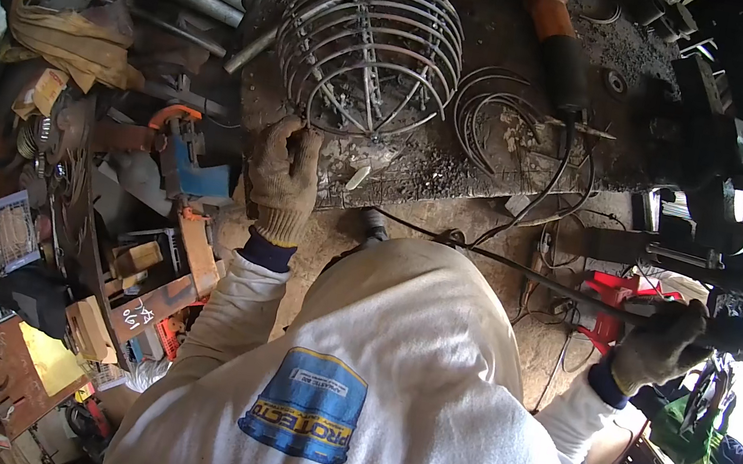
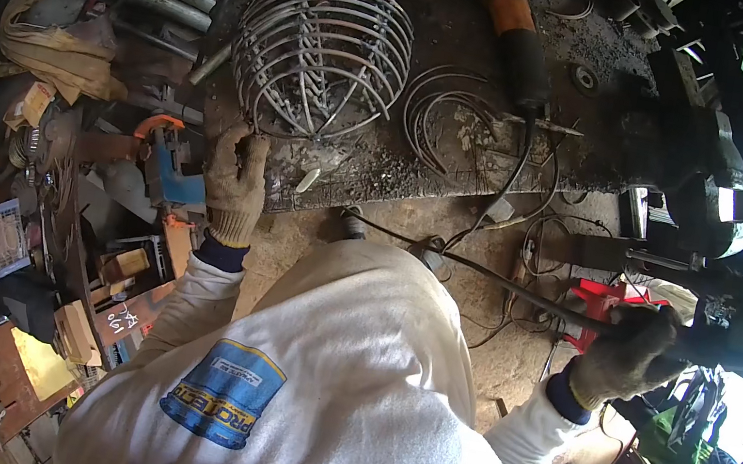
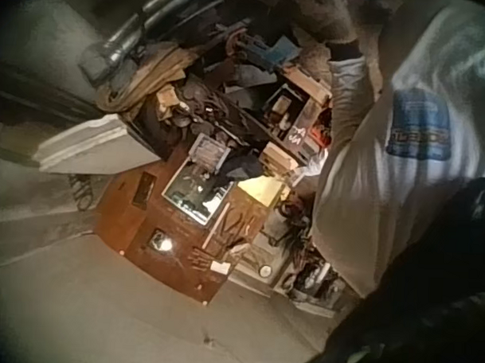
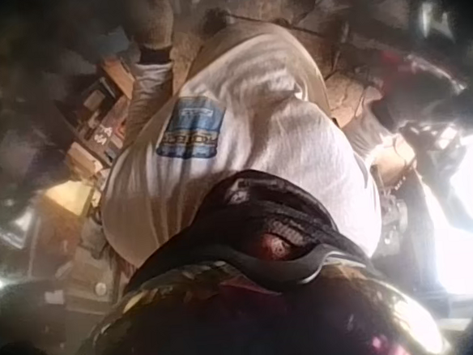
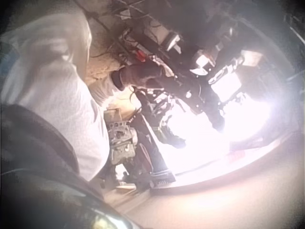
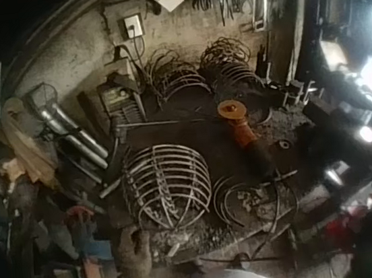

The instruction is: The person welds sections of a curved metal wire cage together on a workbench using a welding tool and a metal rod.

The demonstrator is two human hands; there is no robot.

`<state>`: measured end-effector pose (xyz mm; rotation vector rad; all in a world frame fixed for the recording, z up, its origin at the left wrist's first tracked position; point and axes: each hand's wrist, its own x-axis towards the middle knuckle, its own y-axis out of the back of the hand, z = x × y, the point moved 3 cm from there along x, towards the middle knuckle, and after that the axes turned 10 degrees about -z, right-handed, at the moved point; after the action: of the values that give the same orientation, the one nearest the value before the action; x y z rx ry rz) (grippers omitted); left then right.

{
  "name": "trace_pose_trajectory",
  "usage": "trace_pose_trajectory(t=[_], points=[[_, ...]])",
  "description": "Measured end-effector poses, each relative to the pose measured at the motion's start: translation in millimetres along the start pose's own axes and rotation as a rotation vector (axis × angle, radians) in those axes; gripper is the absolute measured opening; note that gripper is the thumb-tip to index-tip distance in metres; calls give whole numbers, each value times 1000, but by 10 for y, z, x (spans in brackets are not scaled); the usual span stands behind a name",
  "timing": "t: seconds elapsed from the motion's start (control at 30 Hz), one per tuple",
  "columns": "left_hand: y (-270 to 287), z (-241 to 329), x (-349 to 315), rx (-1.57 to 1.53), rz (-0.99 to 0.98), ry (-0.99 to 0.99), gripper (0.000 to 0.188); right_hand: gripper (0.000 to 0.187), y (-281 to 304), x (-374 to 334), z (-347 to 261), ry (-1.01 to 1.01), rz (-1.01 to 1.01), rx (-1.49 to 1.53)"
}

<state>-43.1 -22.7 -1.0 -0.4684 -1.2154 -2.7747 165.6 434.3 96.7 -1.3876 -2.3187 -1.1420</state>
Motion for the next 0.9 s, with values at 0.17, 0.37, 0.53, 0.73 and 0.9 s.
trace_pose_trajectory(t=[0.17, 0.37, 0.53, 0.73, 0.9], points=[[2, 12, 6, -131, -73, 35, 27, 37, -420, -6, -507, -73, -224, 424], [30, 61, 48, -92, -90, 24, 22, 44, -878, -124, -724, -87, -422, 666], [-48, -19, 31, -258, -62, 145, 20, 34, -1251, -290, -177, -553, -830, 1277], [-96, -101, -10, -31, 15, 69, 19, 40, -1591, -414, 146, -657, -1145, 1226], [-104, -241, -78, -89, 26, 153, 20, 55, -1769, -541, 269, -828, -1246, 1293]])
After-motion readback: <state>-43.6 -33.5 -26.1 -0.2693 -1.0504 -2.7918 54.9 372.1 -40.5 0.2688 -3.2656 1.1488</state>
